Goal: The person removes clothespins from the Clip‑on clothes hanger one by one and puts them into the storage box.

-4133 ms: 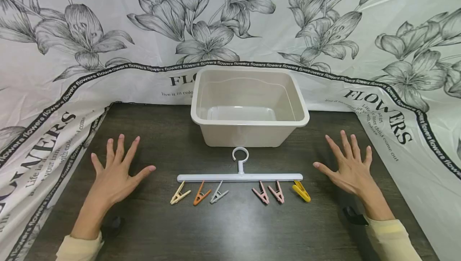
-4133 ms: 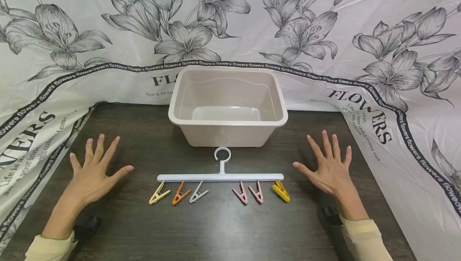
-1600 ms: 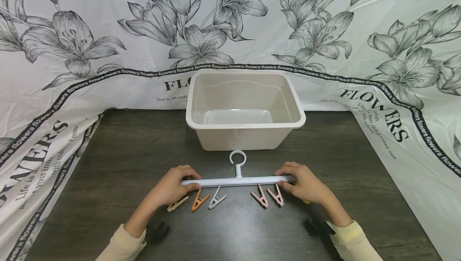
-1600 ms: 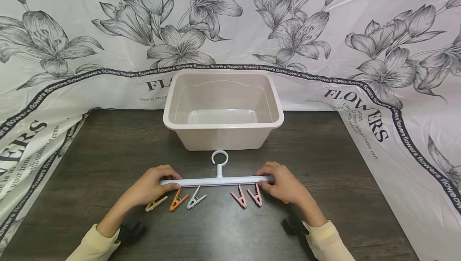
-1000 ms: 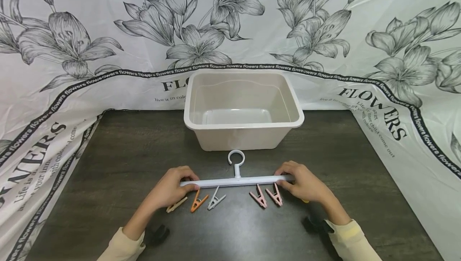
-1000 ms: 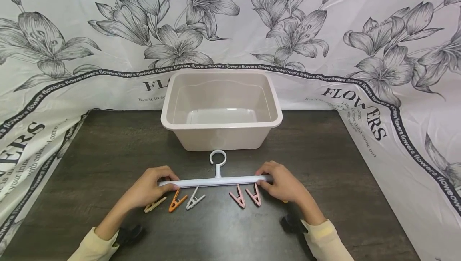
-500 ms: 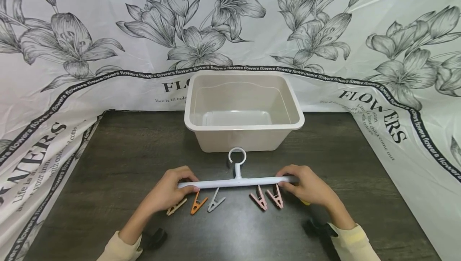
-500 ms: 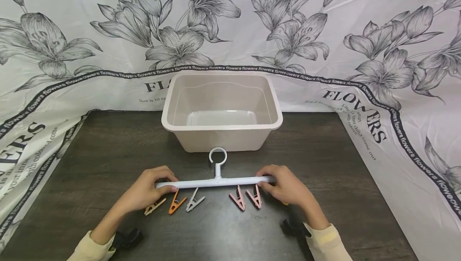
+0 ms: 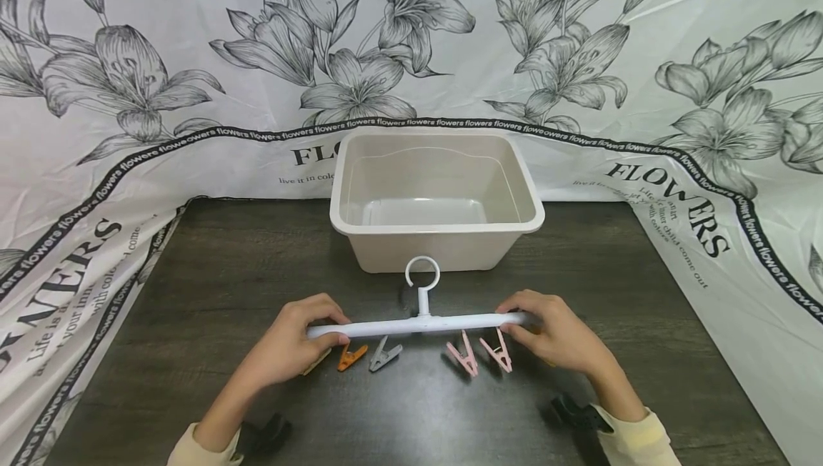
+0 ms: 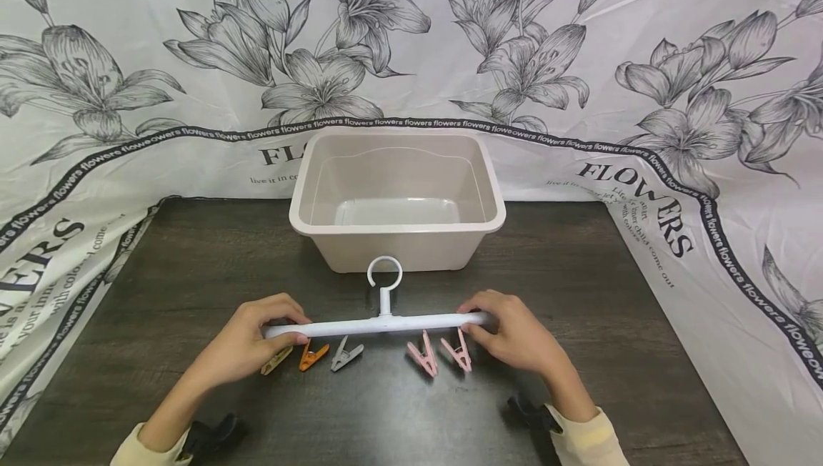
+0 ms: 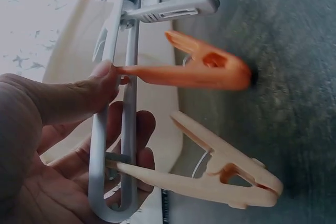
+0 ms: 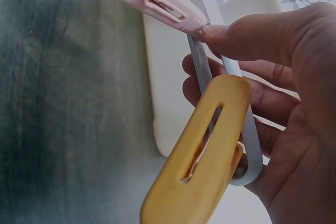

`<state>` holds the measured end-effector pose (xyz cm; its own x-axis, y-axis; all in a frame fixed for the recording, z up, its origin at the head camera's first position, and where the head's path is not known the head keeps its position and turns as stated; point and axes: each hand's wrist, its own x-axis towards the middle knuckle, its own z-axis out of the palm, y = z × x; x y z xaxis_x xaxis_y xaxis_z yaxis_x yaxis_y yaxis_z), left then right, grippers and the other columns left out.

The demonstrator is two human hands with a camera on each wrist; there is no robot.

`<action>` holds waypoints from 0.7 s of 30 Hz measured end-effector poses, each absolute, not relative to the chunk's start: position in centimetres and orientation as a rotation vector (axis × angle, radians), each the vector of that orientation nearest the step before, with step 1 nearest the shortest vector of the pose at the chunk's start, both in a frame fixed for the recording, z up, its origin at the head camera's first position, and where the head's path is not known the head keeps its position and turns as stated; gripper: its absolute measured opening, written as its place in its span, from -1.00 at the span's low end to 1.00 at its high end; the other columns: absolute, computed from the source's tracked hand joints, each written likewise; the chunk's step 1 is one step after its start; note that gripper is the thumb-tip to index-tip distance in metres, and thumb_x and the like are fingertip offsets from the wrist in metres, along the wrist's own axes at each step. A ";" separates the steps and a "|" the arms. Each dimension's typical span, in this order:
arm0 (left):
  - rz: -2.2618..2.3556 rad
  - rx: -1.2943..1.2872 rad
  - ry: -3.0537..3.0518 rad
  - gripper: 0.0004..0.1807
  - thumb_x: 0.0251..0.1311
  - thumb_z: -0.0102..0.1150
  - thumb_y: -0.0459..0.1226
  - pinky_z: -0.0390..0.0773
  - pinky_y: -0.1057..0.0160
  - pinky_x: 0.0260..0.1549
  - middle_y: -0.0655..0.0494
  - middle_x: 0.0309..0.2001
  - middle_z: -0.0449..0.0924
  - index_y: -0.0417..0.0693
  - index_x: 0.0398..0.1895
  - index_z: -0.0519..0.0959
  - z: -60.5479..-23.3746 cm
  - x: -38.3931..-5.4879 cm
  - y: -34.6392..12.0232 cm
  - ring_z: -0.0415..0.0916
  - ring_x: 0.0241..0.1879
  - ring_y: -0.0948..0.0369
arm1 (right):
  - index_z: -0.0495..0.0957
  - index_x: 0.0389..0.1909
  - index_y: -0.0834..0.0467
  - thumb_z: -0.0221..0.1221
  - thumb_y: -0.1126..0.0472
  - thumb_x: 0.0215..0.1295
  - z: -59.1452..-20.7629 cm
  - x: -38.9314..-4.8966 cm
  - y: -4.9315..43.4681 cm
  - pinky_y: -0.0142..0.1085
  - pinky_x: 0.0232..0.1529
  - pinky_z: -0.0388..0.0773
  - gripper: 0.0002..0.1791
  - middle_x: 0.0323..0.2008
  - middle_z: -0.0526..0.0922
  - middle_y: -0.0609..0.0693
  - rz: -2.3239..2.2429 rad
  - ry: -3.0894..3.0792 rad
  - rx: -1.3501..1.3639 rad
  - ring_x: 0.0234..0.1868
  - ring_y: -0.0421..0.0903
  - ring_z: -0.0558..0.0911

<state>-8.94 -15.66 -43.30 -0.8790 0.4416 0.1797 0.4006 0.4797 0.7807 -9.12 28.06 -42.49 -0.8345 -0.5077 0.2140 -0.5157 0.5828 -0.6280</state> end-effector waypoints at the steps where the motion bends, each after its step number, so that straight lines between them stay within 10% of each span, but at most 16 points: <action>1: 1.388 0.755 2.659 -0.79 0.11 0.51 -0.27 0.60 0.30 -0.23 0.41 -0.23 0.65 0.26 -0.26 0.73 -43.1 -8.9 -15.7 0.60 -0.27 0.40 | 0.66 -0.10 -0.07 0.38 0.33 0.29 -42.3 -9.0 28.0 -0.35 -0.35 0.61 -0.73 -0.19 0.70 -0.22 1.120 -2.778 0.905 -0.27 -0.33 0.59; 21: 1.412 0.783 2.708 -0.69 0.05 0.55 -0.33 0.58 0.31 -0.21 0.46 -0.23 0.65 0.33 -0.28 0.70 -39.9 -7.7 -15.5 0.61 -0.25 0.37 | 0.66 -0.05 -0.08 0.42 0.36 0.22 -38.4 -7.8 27.6 -0.59 -0.57 0.29 -0.64 -0.09 0.69 -0.22 1.059 -2.627 1.007 -0.47 -0.38 0.42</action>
